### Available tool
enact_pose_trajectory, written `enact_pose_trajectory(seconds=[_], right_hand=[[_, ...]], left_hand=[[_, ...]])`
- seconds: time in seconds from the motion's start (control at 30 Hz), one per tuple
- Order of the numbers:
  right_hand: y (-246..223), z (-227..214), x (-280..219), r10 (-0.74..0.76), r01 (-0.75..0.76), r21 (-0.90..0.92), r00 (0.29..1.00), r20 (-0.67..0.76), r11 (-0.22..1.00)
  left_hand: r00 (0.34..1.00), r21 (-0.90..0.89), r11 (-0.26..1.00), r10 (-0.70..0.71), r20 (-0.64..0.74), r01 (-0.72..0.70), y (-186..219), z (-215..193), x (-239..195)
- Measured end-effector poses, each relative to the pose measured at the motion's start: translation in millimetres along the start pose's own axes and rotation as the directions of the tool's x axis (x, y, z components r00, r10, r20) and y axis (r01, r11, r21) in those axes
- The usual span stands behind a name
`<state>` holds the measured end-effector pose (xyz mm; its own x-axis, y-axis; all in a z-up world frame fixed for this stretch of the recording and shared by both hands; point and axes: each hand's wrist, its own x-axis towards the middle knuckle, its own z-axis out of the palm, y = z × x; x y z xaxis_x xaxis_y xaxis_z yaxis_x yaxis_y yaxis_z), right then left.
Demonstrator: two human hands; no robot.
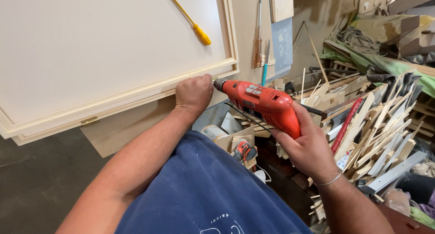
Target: Assembling a wooden box by attaching hinges using a screwdriver and a power drill
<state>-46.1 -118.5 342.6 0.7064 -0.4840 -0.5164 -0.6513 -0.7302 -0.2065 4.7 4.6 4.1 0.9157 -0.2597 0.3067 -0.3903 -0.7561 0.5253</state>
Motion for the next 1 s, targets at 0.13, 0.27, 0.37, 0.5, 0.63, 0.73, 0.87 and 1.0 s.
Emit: enact_pose_trajectory(seconds=[0.13,0.27,0.37,0.5,0.63,0.73,0.87,1.0], right_hand=[[-2.2,-1.1,1.4,0.044,-0.043,-0.031,0.999,0.023,0.999],[1.5,-0.1,3.0,0.052,-0.051,-0.031,0.998,0.028,0.998],[-2.5,-1.1,3.8,0.052,-0.051,-0.033,0.998,0.031,0.998],[-6.7,-1.4,2.9,0.066,-0.065,-0.027,0.997,0.037,0.997],[-11.9,-0.8,2.9,0.068,-0.066,-0.040,0.997,0.036,0.997],[-13.2,-0.5,2.1,0.059,-0.057,-0.039,0.998,0.036,0.998],[-15.1,0.0,2.8,0.060,-0.059,-0.037,0.997,0.041,0.998],[-22.1,-0.4,-2.5,0.090,-0.089,-0.046,0.995,0.037,0.995]], left_hand=[[1.000,0.002,1.000,0.008,0.001,-0.008,-0.9,-0.6,0.6],[1.000,-0.004,1.000,0.016,-0.021,-0.016,-1.0,1.0,-0.1],[1.000,-0.004,1.000,0.016,-0.025,-0.016,-2.3,3.3,-1.4],[1.000,0.002,1.000,0.014,-0.028,-0.014,-1.8,5.6,-2.2],[1.000,-0.006,1.000,0.006,-0.020,-0.006,-1.7,6.5,-2.5],[1.000,-0.029,1.000,-0.012,0.009,0.012,-2.4,9.5,-4.6],[1.000,-0.021,1.000,-0.010,0.005,0.010,-1.3,6.1,-2.6],[1.000,-0.031,0.999,-0.010,0.014,0.010,-2.5,12.7,-6.8]])
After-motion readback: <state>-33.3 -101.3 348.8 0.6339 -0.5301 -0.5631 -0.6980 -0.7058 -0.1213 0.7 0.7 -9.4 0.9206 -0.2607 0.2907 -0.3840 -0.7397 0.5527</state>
